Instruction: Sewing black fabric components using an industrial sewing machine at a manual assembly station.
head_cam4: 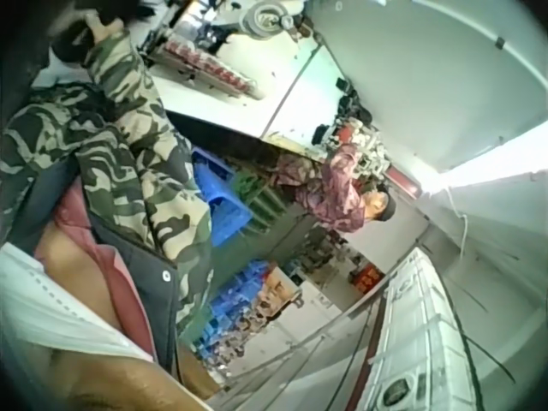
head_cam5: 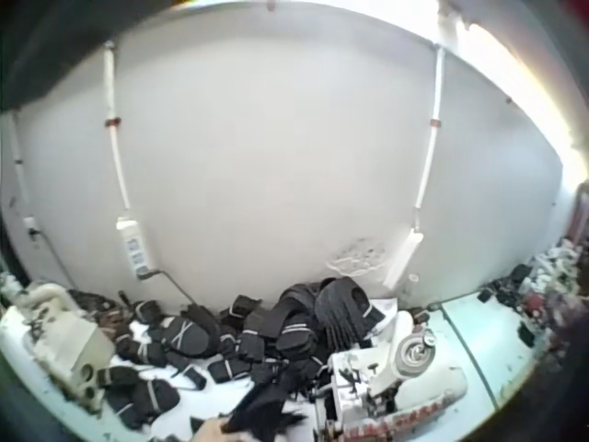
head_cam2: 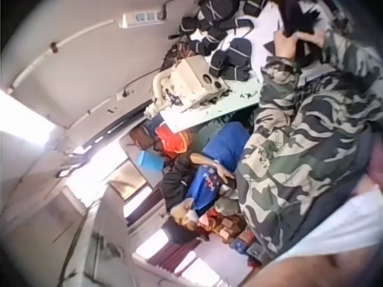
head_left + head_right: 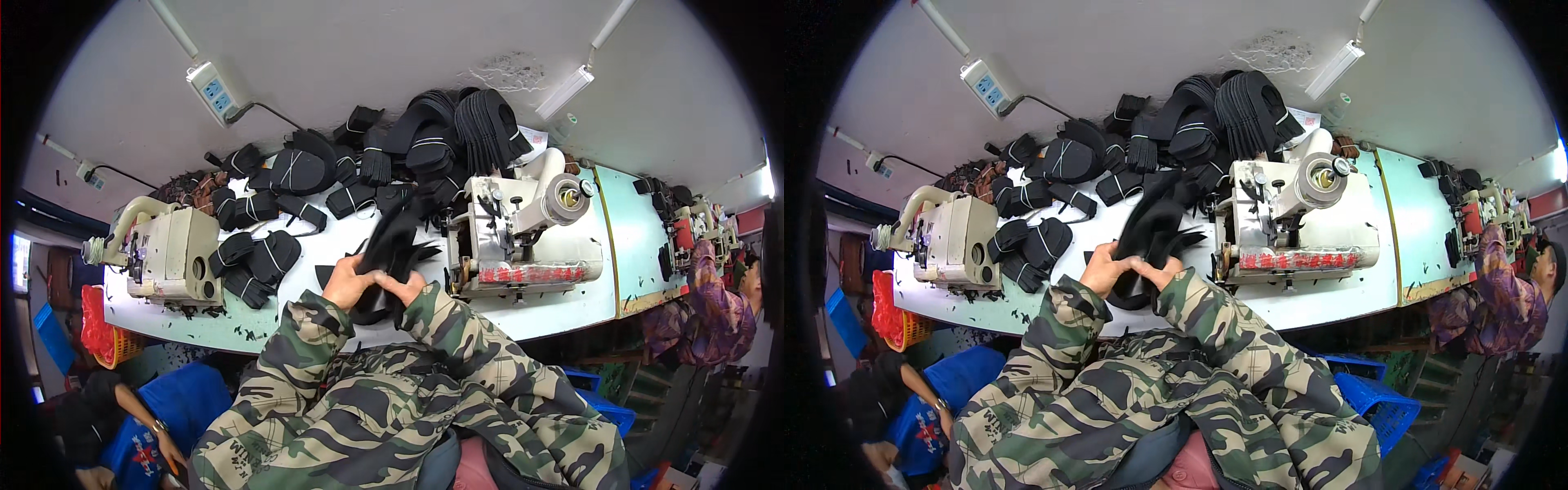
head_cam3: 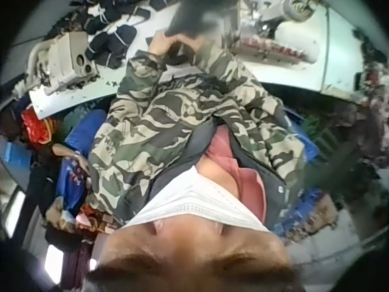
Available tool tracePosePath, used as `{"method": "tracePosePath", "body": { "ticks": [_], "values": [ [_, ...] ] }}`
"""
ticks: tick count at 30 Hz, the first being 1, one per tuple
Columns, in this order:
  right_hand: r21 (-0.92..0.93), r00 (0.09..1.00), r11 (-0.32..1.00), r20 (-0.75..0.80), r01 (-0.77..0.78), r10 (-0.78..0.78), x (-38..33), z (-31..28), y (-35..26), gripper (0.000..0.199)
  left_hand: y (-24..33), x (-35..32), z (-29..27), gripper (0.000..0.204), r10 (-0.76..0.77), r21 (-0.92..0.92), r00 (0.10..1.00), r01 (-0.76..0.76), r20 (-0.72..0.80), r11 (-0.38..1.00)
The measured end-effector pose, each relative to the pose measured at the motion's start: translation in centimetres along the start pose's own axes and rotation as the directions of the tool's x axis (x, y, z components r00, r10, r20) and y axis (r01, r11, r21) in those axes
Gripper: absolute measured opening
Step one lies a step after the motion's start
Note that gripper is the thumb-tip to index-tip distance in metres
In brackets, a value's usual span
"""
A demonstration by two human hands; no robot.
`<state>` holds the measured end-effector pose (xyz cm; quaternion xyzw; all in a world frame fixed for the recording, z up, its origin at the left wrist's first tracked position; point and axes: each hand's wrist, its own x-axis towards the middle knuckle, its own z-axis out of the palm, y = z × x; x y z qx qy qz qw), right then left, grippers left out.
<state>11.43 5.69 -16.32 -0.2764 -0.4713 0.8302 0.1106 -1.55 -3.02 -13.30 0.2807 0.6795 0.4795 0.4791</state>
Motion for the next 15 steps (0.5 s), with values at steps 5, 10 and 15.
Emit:
{"method": "tracePosePath", "body": {
  "ticks": [5, 10, 15],
  "values": [
    [0.220, 0.961, 0.939, -0.029, -0.263, 0.276, -1.9, -0.9, 0.6, 0.028, -0.3, -1.0, 1.4, 0.013, -0.055, -0.412, 0.993, 0.009, -0.100, 0.911],
    [0.250, 0.989, 0.961, -0.058, -0.120, 0.139, -2.7, -3.7, -1.6, 0.014, 1.8, -1.4, -2.3, 0.015, -0.041, -0.277, 0.978, -0.017, -0.203, 0.961],
    [0.512, 0.998, 0.857, 0.043, -0.058, 0.042, -5.7, -6.9, -5.3, 0.031, 8.6, -3.0, -10.1, 0.019, 0.257, 0.352, 0.790, -0.057, -0.557, 0.934]
  ]
}}
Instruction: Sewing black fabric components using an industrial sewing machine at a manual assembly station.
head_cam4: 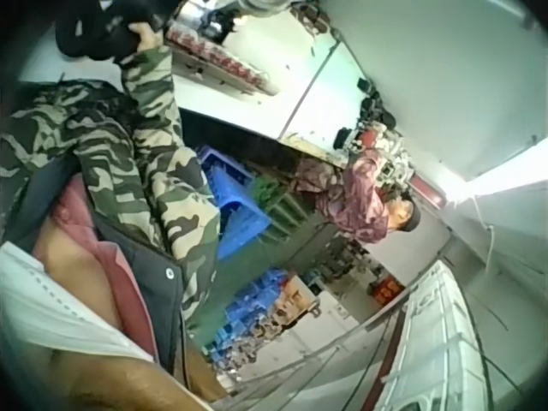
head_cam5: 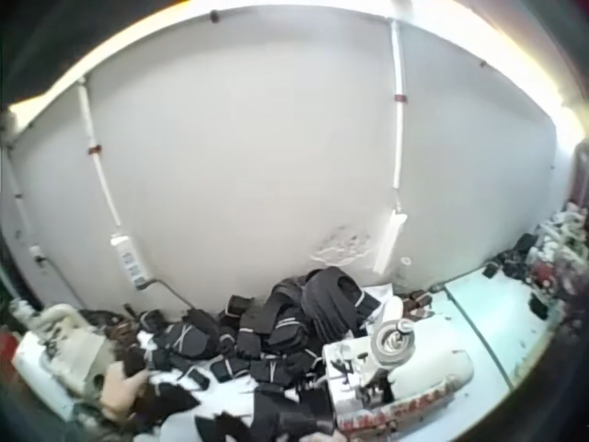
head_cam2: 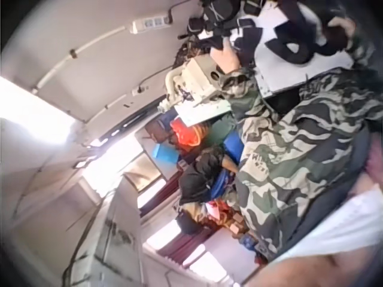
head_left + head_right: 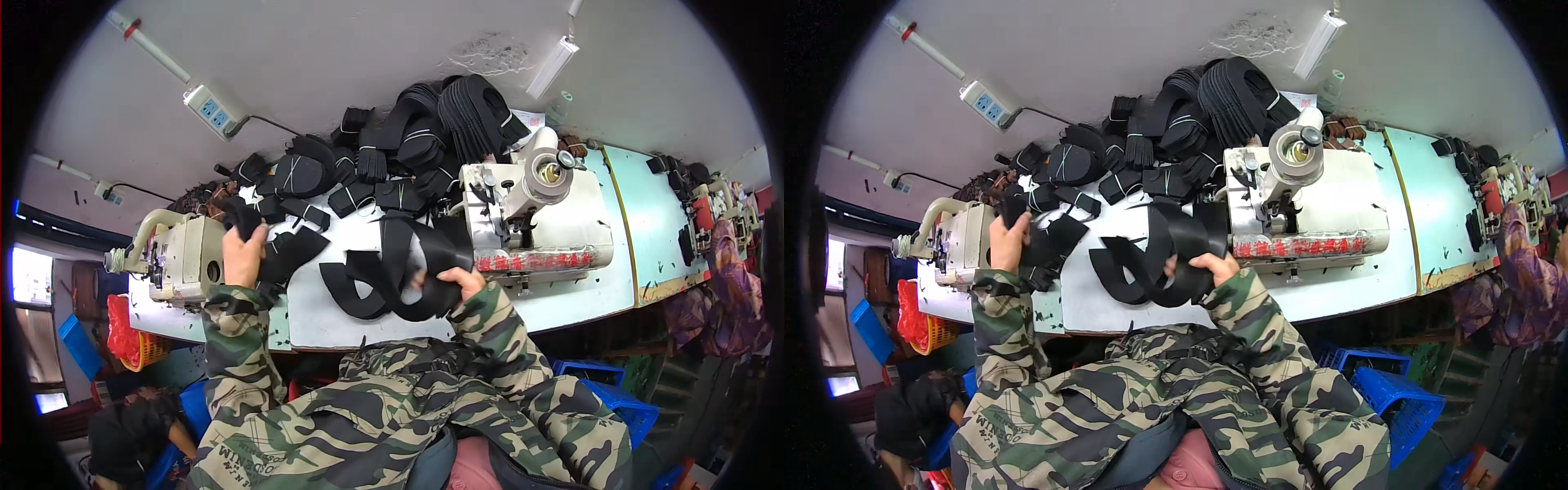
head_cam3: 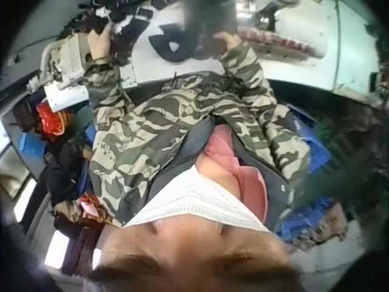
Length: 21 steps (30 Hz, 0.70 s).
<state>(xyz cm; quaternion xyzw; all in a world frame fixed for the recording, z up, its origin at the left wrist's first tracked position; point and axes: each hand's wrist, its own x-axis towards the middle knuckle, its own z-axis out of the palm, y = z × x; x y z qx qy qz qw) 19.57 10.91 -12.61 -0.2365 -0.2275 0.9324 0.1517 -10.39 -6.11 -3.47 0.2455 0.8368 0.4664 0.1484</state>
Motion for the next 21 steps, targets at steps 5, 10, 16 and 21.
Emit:
{"method": "tracePosePath", "body": {
  "ticks": [5, 10, 16, 21],
  "values": [
    [0.243, 0.953, 0.970, 0.300, -0.024, -0.051, -0.5, -0.5, -0.6, 0.040, -1.2, -5.1, 8.7, 0.035, 0.025, 0.580, 0.938, -0.235, 0.346, 0.780],
    [-0.243, 0.958, 0.954, 0.266, 0.175, -0.108, -2.3, 1.4, -2.0, 0.037, -6.3, -10.2, 15.3, 0.038, 0.016, 0.622, 0.844, -0.408, 0.537, 0.669],
    [-0.435, 0.989, 0.890, 0.011, 0.136, -0.146, -2.4, 1.4, 1.0, 0.025, -7.5, -8.5, 15.3, 0.033, 0.000, 0.669, 0.883, -0.355, 0.468, 0.653],
    [-0.690, 0.990, 0.724, -0.103, -0.002, -0.096, 1.6, 1.4, 5.6, 0.023, -7.9, -3.8, 10.5, 0.035, -0.126, -0.086, 0.866, 0.191, 0.484, 0.978]
  ]
}}
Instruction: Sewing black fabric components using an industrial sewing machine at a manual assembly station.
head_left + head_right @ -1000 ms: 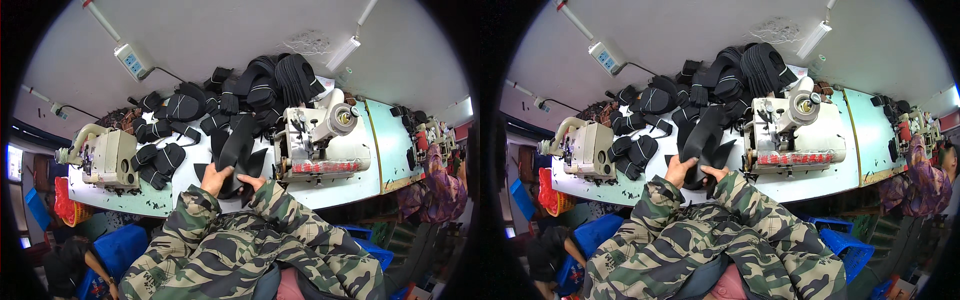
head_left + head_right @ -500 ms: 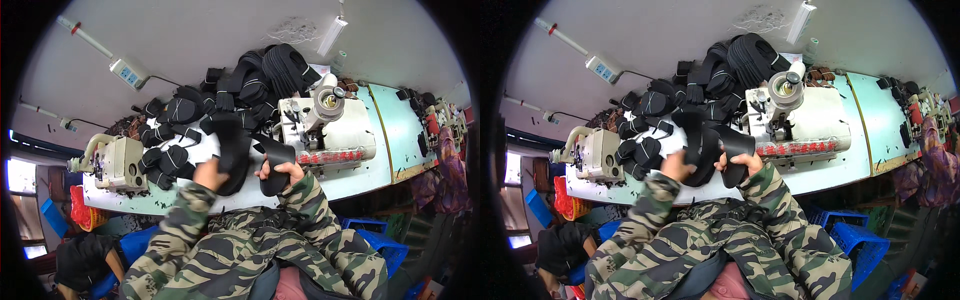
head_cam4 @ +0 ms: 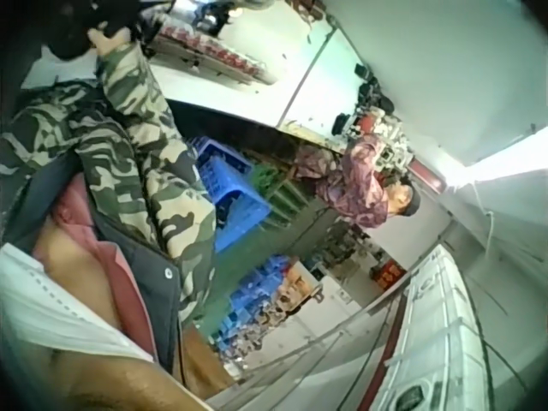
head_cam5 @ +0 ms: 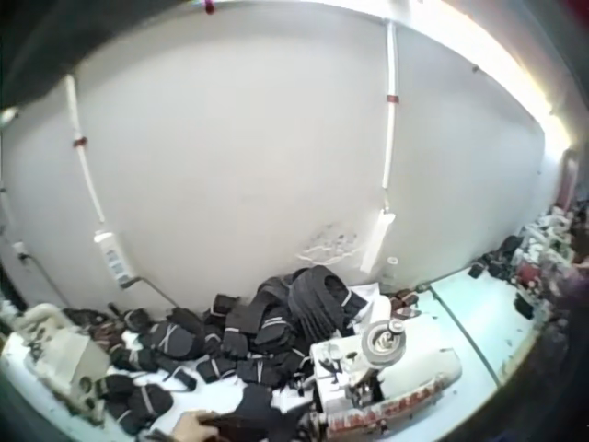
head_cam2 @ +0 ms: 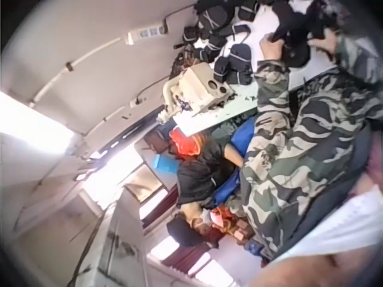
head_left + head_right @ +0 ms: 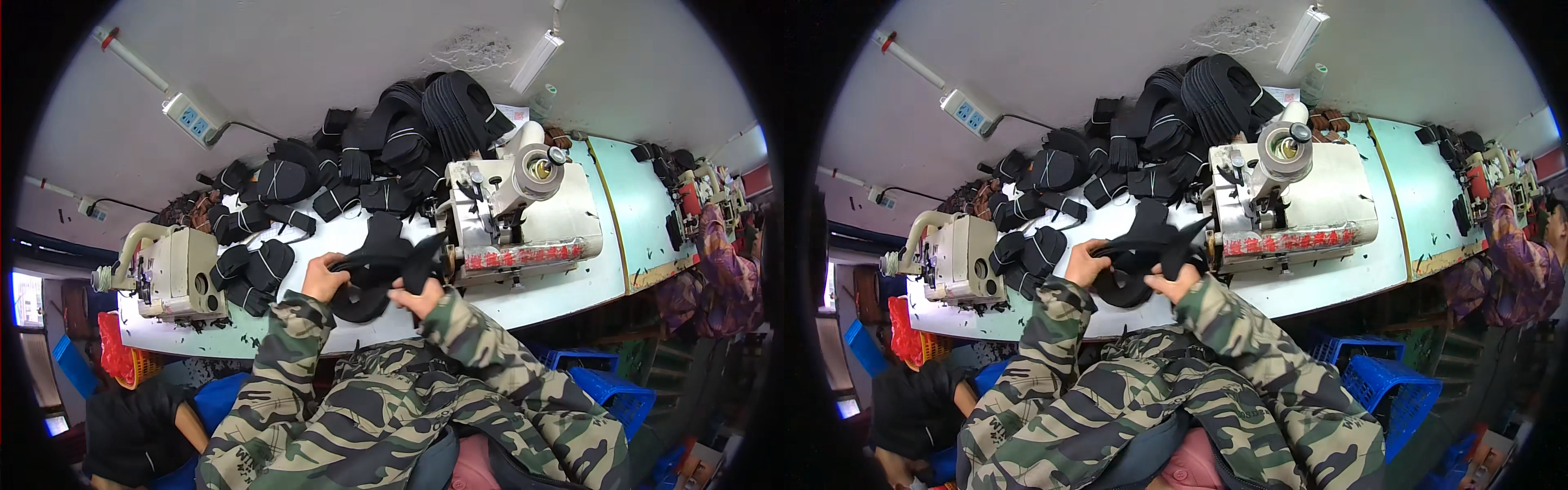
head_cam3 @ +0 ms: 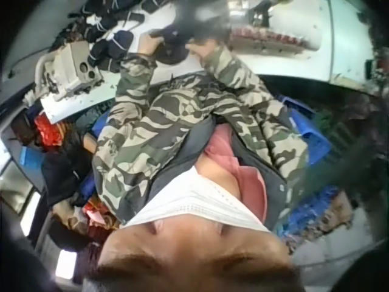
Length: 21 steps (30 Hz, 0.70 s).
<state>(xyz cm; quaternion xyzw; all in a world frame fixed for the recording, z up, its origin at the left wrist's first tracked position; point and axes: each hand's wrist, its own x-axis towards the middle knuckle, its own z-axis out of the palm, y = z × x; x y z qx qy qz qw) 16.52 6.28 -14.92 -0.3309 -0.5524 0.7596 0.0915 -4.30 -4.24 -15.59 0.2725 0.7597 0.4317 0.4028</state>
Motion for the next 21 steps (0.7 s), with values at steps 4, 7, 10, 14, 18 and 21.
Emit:
{"method": "tracePosePath", "body": {
  "ticks": [4, 7, 10, 14, 18, 21],
  "values": [
    [-0.267, 0.996, 0.962, 0.061, -0.053, 0.072, 1.0, 2.7, -5.2, 0.041, 3.0, -1.5, 1.7, 0.026, 0.033, -0.004, 0.976, -0.033, 0.216, 0.999],
    [-0.184, 0.998, 0.981, 0.034, 0.065, -0.060, 2.0, 2.8, -3.1, 0.045, 3.2, -2.0, 1.5, 0.028, -0.071, -0.161, 0.969, 0.112, 0.238, 0.981],
    [-0.048, 0.996, 0.999, 0.089, 0.001, 0.004, 2.6, 2.4, -1.5, 0.039, 3.1, -2.3, 1.7, 0.033, 0.004, -0.121, 0.975, 0.024, 0.221, 0.992],
    [-0.111, 0.999, 0.993, 0.030, 0.032, -0.029, 5.0, 1.8, 4.4, 0.040, 4.8, -3.7, 3.5, 0.036, 0.264, 0.292, 0.955, -0.292, 0.133, 0.911],
    [0.215, 0.988, 0.975, 0.152, -0.062, 0.029, 4.4, 1.5, 5.3, 0.024, 3.1, -1.9, -1.6, 0.021, -0.209, -0.324, 0.976, 0.219, 0.066, 0.920],
    [0.189, 0.955, 0.962, 0.183, 0.199, -0.234, 3.6, -2.7, 6.6, 0.021, 6.4, -1.7, -8.9, 0.014, -0.192, -0.481, 0.918, 0.001, -0.348, 0.877]
  ]
}}
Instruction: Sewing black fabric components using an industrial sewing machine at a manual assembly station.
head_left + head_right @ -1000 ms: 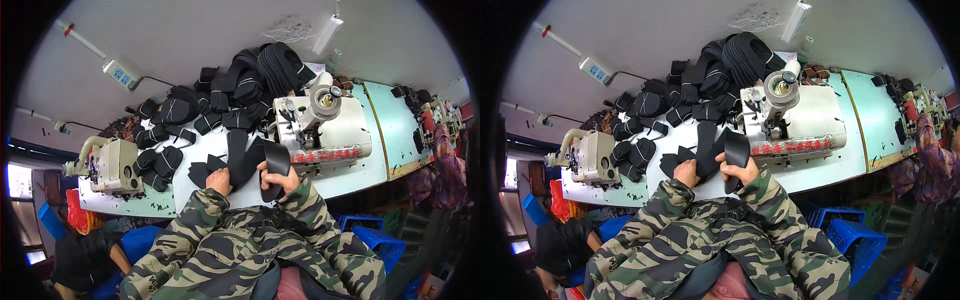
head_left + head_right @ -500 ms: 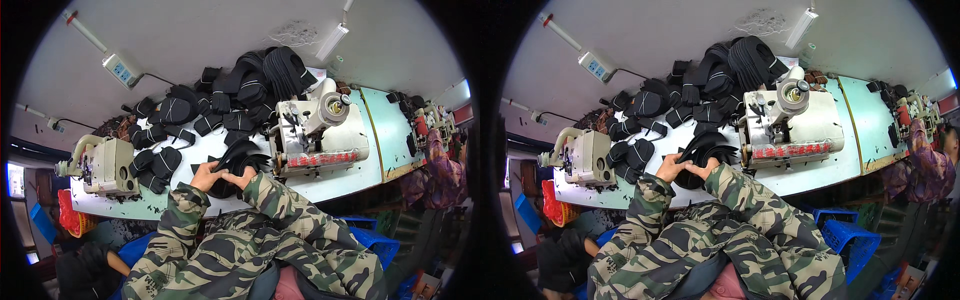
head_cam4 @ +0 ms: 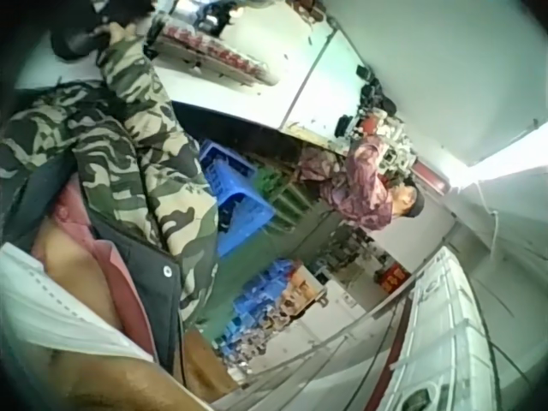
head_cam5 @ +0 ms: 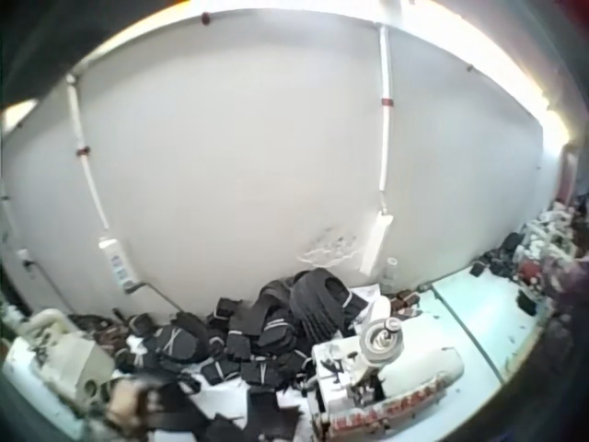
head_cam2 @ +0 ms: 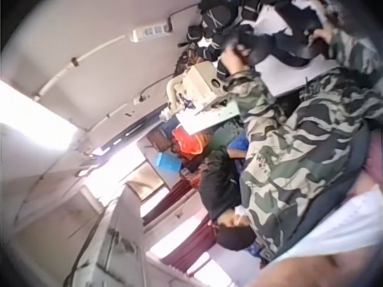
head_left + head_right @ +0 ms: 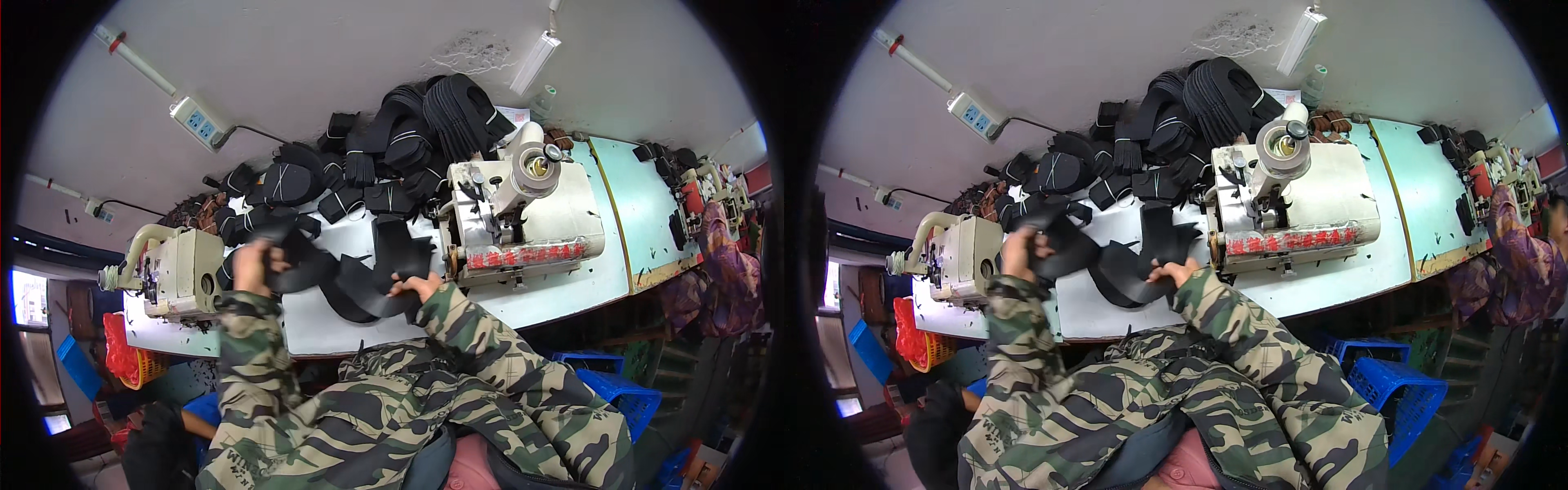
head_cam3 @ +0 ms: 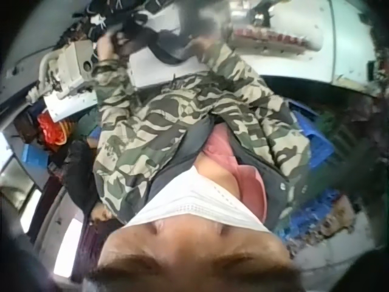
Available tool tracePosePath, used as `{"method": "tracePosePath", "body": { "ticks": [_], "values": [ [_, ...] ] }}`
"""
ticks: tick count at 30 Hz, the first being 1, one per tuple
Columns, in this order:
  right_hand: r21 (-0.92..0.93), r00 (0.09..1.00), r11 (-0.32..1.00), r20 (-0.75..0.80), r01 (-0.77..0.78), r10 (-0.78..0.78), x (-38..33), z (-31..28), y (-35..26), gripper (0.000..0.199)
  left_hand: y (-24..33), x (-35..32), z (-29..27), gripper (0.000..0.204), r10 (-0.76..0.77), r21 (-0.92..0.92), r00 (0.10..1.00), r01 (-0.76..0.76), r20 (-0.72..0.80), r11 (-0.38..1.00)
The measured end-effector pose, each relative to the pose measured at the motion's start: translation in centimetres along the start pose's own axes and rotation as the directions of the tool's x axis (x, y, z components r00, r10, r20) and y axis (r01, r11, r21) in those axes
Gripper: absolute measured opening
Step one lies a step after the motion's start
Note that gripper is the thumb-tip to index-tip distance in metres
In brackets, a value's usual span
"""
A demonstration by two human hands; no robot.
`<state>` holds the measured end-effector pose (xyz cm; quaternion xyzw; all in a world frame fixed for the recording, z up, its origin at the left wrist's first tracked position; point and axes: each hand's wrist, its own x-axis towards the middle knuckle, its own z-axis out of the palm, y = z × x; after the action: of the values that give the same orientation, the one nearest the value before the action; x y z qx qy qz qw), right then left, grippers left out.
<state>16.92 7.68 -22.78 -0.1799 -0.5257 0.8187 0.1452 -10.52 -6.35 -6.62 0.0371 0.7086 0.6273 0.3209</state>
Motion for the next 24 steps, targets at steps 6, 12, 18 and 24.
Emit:
{"method": "tracePosePath", "body": {
  "ticks": [6, 12, 18, 24],
  "values": [
    [0.447, 0.974, 0.884, -0.097, -0.139, 0.202, -2.0, 1.0, -8.0, 0.026, 1.3, -2.1, 1.7, 0.037, 0.388, 0.840, 0.889, -0.393, 0.244, 0.374],
    [0.207, 0.992, 0.975, -0.070, -0.086, 0.102, -4.0, 1.9, -12.2, 0.026, -13.7, -5.7, 9.0, 0.043, 0.066, 0.850, 0.856, -0.516, 0.512, 0.107],
    [0.161, 0.979, 0.982, -0.164, -0.094, 0.121, -5.1, 1.7, -11.5, 0.025, -14.7, -4.7, 9.4, 0.032, 0.035, 0.829, 0.828, -0.557, 0.559, -0.047],
    [0.016, 0.959, 0.992, -0.252, -0.129, 0.129, -4.2, 3.3, -8.8, 0.026, -14.1, 0.2, 4.3, 0.033, 0.181, 0.685, 0.907, -0.408, 0.380, 0.603]
  ]
}}
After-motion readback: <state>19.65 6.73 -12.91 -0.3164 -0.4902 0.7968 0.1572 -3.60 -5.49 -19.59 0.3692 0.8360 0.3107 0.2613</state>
